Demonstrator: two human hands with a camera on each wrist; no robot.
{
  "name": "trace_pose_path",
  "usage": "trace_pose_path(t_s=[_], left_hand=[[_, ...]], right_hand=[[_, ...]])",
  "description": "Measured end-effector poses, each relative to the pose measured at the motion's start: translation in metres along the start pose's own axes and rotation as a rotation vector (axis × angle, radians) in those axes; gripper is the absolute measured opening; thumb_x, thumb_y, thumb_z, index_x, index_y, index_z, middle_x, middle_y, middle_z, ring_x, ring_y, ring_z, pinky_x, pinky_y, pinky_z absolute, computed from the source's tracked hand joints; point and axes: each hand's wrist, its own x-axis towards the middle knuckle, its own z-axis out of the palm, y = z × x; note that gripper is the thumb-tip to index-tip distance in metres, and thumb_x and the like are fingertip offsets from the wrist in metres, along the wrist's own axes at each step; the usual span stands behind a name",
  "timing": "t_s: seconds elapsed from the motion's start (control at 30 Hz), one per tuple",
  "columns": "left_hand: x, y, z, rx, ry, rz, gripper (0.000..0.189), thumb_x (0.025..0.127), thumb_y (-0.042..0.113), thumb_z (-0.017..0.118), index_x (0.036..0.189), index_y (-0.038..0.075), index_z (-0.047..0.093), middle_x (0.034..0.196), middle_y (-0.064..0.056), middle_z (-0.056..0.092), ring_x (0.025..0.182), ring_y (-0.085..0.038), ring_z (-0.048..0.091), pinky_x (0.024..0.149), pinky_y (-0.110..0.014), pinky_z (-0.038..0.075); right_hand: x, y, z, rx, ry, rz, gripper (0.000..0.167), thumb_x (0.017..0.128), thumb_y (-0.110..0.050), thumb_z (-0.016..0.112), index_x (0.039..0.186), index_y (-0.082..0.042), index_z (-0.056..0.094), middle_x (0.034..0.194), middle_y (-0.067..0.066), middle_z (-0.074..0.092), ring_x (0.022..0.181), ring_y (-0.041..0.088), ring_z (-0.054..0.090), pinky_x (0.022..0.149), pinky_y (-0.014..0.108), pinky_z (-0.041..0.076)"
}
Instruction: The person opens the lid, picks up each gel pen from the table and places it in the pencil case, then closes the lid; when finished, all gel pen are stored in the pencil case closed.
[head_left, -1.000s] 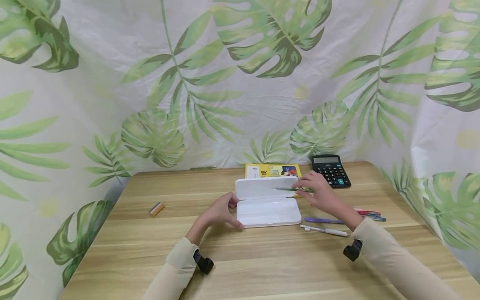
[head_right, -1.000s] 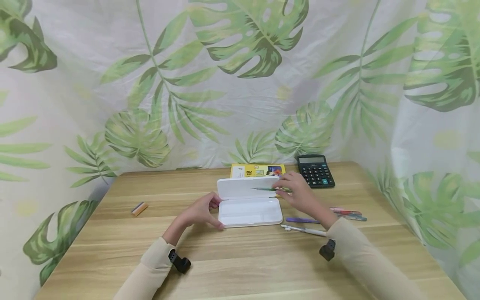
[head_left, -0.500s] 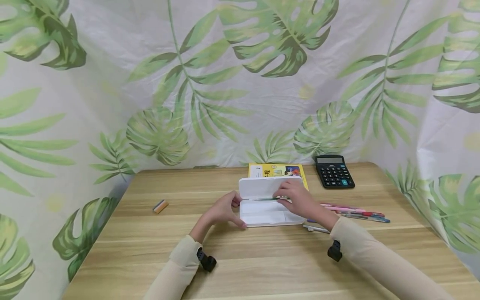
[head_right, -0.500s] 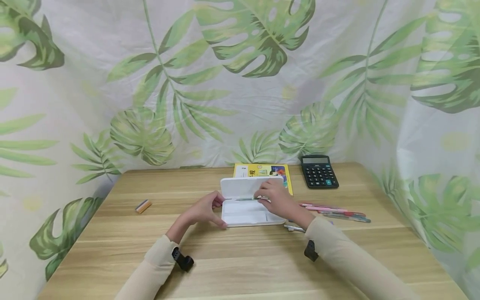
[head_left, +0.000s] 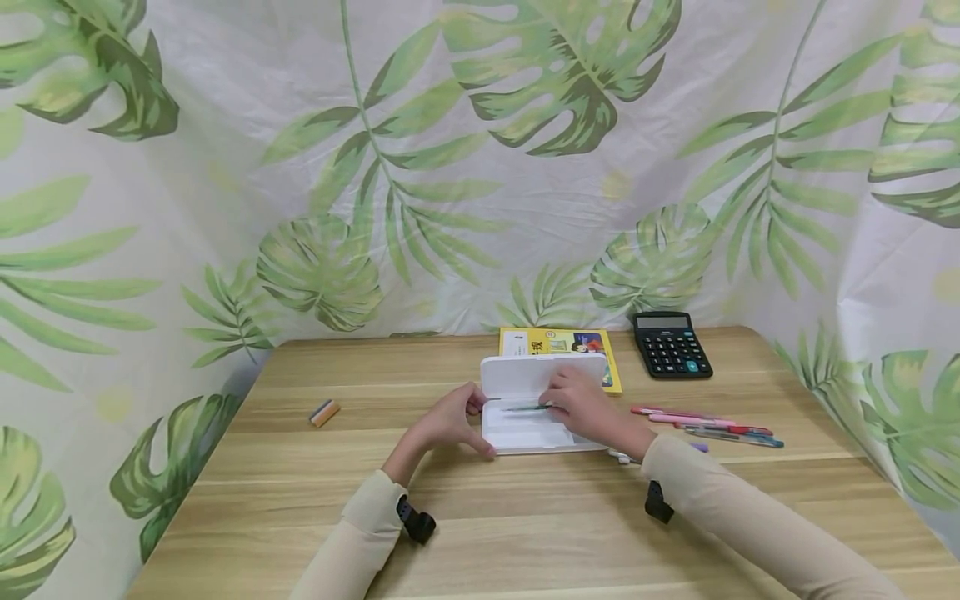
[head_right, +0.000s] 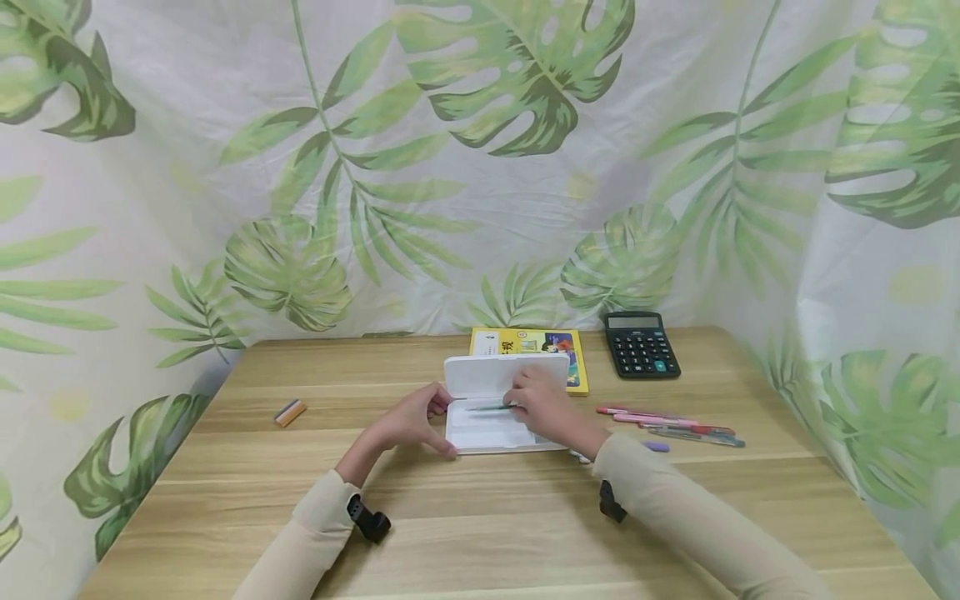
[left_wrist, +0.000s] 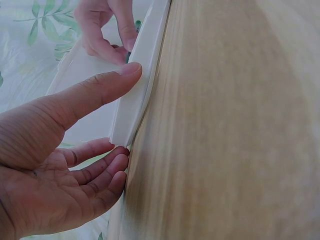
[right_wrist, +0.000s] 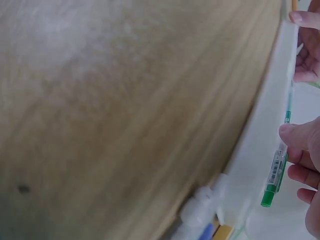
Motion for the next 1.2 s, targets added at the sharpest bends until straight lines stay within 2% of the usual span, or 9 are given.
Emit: trace_pose_path(t_s=[0.33, 0.6, 0.9, 1.2], left_hand=[[0.001, -0.001, 0.0, 0.006, -0.005, 0.006, 0.077, 0.056, 0.015, 0.101, 0.117, 0.005, 0.055, 0.117, -0.008, 0.059, 0.11, -0.023, 0.054, 0.103, -0.041, 0.046], [0.003, -0.003, 0.001, 0.001, 0.001, 0.0, 0.077, 0.057, 0.016, 0.101, 0.118, 0.005, 0.055, 0.117, -0.008, 0.059, 0.11, -0.023, 0.054, 0.104, -0.042, 0.047], [0.001, -0.001, 0.002, 0.0, 0.005, -0.011, 0.078, 0.057, 0.016, 0.101, 0.119, 0.005, 0.055, 0.119, -0.009, 0.059, 0.111, -0.024, 0.055, 0.104, -0.042, 0.047], [-0.001, 0.002, 0.0, -0.008, 0.01, -0.014, 0.078, 0.057, 0.015, 0.101, 0.119, 0.004, 0.055, 0.118, -0.009, 0.059, 0.112, -0.025, 0.054, 0.104, -0.042, 0.046]], right_hand=[[-0.001, -0.002, 0.011, -0.005, -0.038, 0.051, 0.011, 0.088, -0.01, 0.078, 0.098, -0.014, 0.079, 0.094, 0.001, 0.068, 0.099, 0.022, 0.056, 0.093, 0.041, 0.047], [0.0, -0.002, 0.011, 0.021, -0.034, 0.074, 0.015, 0.087, -0.009, 0.079, 0.102, -0.013, 0.08, 0.098, 0.003, 0.069, 0.101, 0.023, 0.056, 0.095, 0.042, 0.047], [-0.008, 0.0, -0.005, -0.016, 0.088, 0.005, 0.018, 0.079, -0.008, 0.086, 0.095, -0.013, 0.079, 0.091, 0.001, 0.067, 0.092, 0.02, 0.057, 0.081, 0.038, 0.049], [-0.031, 0.022, -0.033, -0.009, 0.16, -0.017, 0.024, 0.074, -0.004, 0.088, 0.095, -0.01, 0.078, 0.087, 0.002, 0.065, 0.087, 0.021, 0.055, 0.078, 0.039, 0.046]])
